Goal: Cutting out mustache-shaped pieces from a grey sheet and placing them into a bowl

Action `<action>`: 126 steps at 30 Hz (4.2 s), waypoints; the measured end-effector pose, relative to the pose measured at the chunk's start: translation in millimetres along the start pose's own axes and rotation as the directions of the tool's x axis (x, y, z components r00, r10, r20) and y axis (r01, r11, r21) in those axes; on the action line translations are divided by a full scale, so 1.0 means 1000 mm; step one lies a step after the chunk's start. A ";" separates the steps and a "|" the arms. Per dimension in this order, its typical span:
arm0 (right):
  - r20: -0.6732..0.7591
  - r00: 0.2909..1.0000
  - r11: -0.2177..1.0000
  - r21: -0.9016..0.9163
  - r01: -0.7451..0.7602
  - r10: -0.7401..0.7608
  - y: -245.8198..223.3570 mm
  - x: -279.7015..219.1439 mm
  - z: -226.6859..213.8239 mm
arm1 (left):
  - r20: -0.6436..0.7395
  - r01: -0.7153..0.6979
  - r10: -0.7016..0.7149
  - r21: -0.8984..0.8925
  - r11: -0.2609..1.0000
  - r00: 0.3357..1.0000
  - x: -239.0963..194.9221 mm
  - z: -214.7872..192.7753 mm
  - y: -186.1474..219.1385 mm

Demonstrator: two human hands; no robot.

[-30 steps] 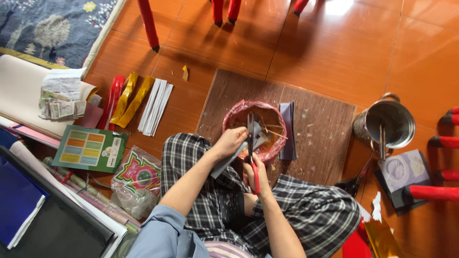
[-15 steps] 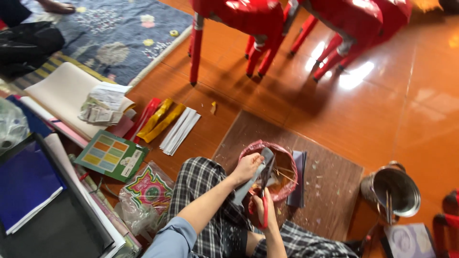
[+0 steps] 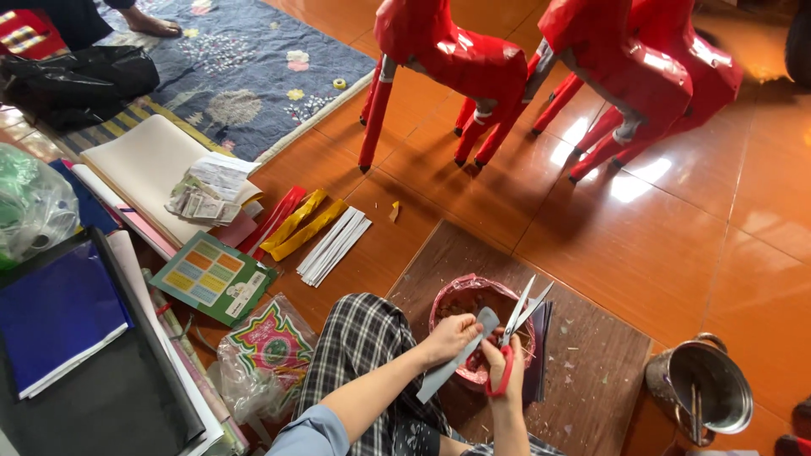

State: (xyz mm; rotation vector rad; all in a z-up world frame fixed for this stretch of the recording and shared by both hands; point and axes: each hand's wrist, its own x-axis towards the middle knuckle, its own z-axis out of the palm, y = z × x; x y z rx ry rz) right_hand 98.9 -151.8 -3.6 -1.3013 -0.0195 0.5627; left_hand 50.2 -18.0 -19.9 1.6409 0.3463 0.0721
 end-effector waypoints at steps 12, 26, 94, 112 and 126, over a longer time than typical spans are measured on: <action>0.001 0.988 0.940 -0.307 0.147 -0.154 0.039 0.009 -0.018 | 0.008 0.001 -0.001 -0.005 1.000 1.000 -0.003 0.006 -0.008; -0.004 0.983 0.933 -0.317 0.171 -0.182 0.054 0.011 -0.023 | -0.103 -0.305 0.376 0.410 0.859 0.921 -0.009 0.017 -0.013; -0.215 0.965 0.943 -0.323 0.075 -0.150 0.026 0.005 -0.051 | -0.193 0.056 -0.187 -0.537 0.842 0.963 0.005 -0.087 -0.060; -0.170 0.985 0.837 -0.540 -0.082 -0.013 0.013 0.000 -0.038 | -0.304 0.074 -0.235 -0.458 0.886 0.923 0.016 -0.085 -0.071; -0.163 0.986 0.891 -0.441 -0.110 0.041 0.006 -0.007 -0.031 | -0.325 0.049 -0.236 -0.492 0.869 0.916 0.016 -0.084 -0.073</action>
